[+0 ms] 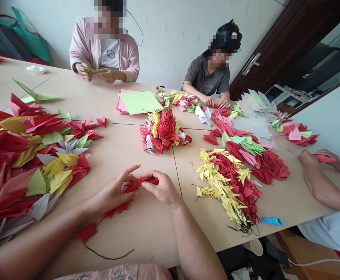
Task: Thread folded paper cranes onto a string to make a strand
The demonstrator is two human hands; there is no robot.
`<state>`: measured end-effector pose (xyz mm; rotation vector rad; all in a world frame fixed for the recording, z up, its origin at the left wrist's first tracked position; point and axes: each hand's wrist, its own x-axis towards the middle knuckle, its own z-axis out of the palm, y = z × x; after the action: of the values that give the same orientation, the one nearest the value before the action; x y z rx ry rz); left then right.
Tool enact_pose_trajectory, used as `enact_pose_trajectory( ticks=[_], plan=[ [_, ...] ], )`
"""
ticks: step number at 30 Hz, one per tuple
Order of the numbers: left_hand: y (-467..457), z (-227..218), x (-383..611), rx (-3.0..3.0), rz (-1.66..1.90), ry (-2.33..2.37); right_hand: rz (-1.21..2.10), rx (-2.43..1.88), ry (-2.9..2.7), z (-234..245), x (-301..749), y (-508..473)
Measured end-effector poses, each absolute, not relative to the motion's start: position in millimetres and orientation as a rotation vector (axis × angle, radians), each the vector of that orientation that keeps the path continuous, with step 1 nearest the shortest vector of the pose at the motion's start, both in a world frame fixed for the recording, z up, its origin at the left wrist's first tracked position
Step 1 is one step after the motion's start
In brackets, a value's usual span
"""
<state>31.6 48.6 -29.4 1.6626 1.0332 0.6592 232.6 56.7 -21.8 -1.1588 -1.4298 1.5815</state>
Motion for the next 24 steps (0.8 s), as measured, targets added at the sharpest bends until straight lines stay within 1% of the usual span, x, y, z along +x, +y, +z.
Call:
enact_pose_trajectory(
  ticks=[6,11,17,24],
  plan=[
    [48.6,-19.8,30.2,1.484,0.696,1.028,1.559,-1.132,-1.3,-17.8,244.1,60.5],
    [53.3,-13.8,27.8,1.258,0.757,0.968,1.634,-1.106,-1.262,-19.2,249.8,62.3],
    [59.9,-16.7,23.4,1.024,0.857,0.997,1.719,-1.112,-1.298,-17.0,257.0,64.1],
    [64.1,-21.5,20.6,0.921,0.885,1.094,1.606,-1.226,-1.377,-20.8,263.5,69.4]
  ],
)
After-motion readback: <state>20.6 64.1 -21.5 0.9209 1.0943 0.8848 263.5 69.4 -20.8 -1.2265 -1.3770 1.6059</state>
